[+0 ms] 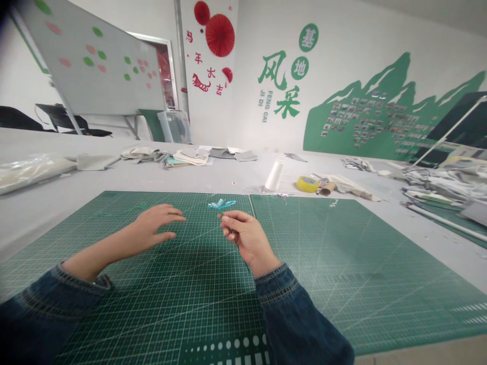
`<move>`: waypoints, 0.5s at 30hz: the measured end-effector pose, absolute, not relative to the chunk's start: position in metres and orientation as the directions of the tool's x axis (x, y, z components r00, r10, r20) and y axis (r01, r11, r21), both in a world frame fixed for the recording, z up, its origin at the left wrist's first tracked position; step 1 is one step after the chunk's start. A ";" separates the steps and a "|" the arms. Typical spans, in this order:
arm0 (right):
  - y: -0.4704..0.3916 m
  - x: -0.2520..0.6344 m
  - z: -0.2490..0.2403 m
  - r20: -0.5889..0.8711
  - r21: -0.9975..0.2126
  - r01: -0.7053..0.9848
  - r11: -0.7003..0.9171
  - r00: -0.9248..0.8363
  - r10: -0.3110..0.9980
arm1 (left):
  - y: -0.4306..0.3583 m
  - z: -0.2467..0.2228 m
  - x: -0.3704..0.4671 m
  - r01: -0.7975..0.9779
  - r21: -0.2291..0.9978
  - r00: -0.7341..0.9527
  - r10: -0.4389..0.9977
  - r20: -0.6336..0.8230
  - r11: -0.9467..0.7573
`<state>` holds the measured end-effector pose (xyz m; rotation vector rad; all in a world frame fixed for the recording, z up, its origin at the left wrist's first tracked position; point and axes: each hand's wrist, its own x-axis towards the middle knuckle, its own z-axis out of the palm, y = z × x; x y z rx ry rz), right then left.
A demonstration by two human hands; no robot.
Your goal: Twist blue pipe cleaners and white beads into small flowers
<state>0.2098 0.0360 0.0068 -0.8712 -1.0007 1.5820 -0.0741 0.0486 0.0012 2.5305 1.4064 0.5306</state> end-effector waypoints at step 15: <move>0.015 0.180 0.005 0.035 -0.963 -0.267 -0.024 -0.214 0.976 | 0.004 0.003 0.008 -0.298 0.940 0.365 0.930 -0.046 0.163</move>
